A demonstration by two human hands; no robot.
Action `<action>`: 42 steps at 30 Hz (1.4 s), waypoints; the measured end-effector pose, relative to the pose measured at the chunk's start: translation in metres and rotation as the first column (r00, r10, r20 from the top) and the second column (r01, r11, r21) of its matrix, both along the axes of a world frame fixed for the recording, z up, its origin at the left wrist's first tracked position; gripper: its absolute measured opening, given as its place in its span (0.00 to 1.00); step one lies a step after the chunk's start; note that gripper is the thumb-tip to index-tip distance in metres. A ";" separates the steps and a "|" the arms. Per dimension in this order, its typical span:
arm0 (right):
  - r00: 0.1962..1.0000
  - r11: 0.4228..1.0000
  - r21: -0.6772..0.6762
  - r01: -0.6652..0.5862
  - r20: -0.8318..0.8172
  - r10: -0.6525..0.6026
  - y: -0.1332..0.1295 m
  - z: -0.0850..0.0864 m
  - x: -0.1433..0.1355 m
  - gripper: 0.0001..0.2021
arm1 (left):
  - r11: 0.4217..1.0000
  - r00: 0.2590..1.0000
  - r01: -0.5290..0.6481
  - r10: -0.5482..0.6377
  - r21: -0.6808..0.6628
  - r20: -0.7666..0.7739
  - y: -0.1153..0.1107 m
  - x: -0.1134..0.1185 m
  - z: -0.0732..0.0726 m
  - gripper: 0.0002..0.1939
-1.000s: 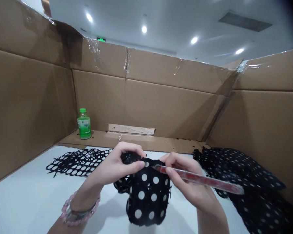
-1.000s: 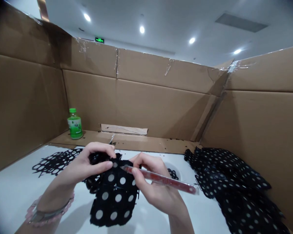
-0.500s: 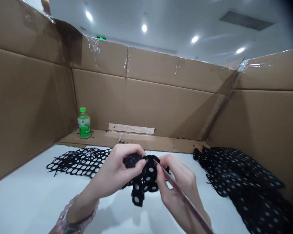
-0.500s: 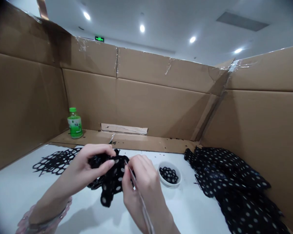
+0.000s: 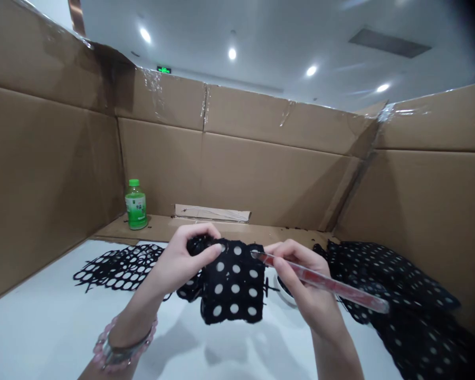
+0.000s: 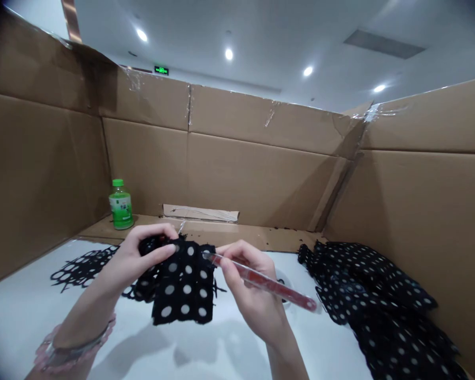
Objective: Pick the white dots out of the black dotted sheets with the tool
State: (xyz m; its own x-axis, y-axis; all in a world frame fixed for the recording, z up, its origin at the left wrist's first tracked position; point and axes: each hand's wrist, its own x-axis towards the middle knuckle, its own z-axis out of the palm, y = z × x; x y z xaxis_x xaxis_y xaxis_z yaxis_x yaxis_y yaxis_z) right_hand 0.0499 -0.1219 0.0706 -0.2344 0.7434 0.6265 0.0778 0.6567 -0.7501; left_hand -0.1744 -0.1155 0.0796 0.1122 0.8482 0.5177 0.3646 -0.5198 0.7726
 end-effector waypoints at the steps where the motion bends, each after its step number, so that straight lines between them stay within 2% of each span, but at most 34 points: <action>1: 1.000 1.000 -0.002 -0.011 0.008 0.011 -0.001 0.000 -0.001 0.09 | 1.000 1.000 0.015 -0.015 -0.010 -0.006 -0.002 0.001 -0.001 0.05; 3: 0.999 0.999 -0.007 -0.038 0.022 0.038 -0.002 0.000 -0.002 0.09 | 0.999 1.000 0.008 -0.007 -0.033 0.024 -0.006 0.005 -0.004 0.06; 7: 0.995 0.997 -0.031 -0.074 0.070 0.076 -0.004 0.002 -0.005 0.09 | 0.996 0.991 -0.082 0.084 -0.020 0.100 -0.010 0.009 -0.011 0.09; 12: 0.991 0.997 -0.023 -0.073 0.111 0.075 -0.006 0.003 -0.007 0.10 | 0.998 0.997 0.068 -0.067 0.015 -0.047 -0.006 0.007 -0.007 0.08; 19: 0.990 0.997 0.003 -0.072 0.124 0.071 -0.008 0.004 -0.006 0.11 | 0.999 0.999 0.050 -0.049 0.021 -0.021 -0.010 0.006 -0.005 0.07; 22: 0.981 0.999 0.043 0.006 0.191 -0.014 -0.011 0.003 -0.008 0.11 | 0.998 0.997 0.047 -0.045 0.035 -0.059 -0.011 0.007 -0.003 0.08; 25: 0.946 0.978 0.168 0.125 0.275 -0.168 -0.017 -0.001 -0.015 0.10 | 0.996 0.992 0.068 -0.062 0.051 -0.111 -0.012 0.010 -0.002 0.09; 30: 0.871 0.862 0.426 0.274 0.269 -0.410 -0.025 -0.011 -0.034 0.11 | 0.991 0.982 0.049 -0.026 0.122 -0.189 -0.018 0.017 -0.005 0.08; 33: 0.859 0.834 0.457 0.308 0.244 -0.451 -0.024 -0.013 -0.038 0.12 | 0.991 0.982 0.070 -0.049 0.110 -0.182 -0.020 0.017 -0.005 0.07; 36: 0.902 0.902 0.340 0.264 0.243 -0.356 -0.017 -0.008 -0.030 0.10 | 0.996 0.990 0.076 -0.070 0.050 -0.124 -0.016 0.016 -0.004 0.08; 39: 0.978 0.990 0.085 0.114 0.164 -0.126 -0.005 -0.001 -0.016 0.09 | 1.000 1.000 0.021 -0.021 0.003 0.000 -0.007 0.014 -0.004 0.09; 42: 0.998 0.995 -0.076 -0.060 0.017 0.062 0.005 0.001 -0.008 0.10 | 1.000 0.990 -0.003 0.007 -0.028 0.139 0.000 0.013 -0.006 0.09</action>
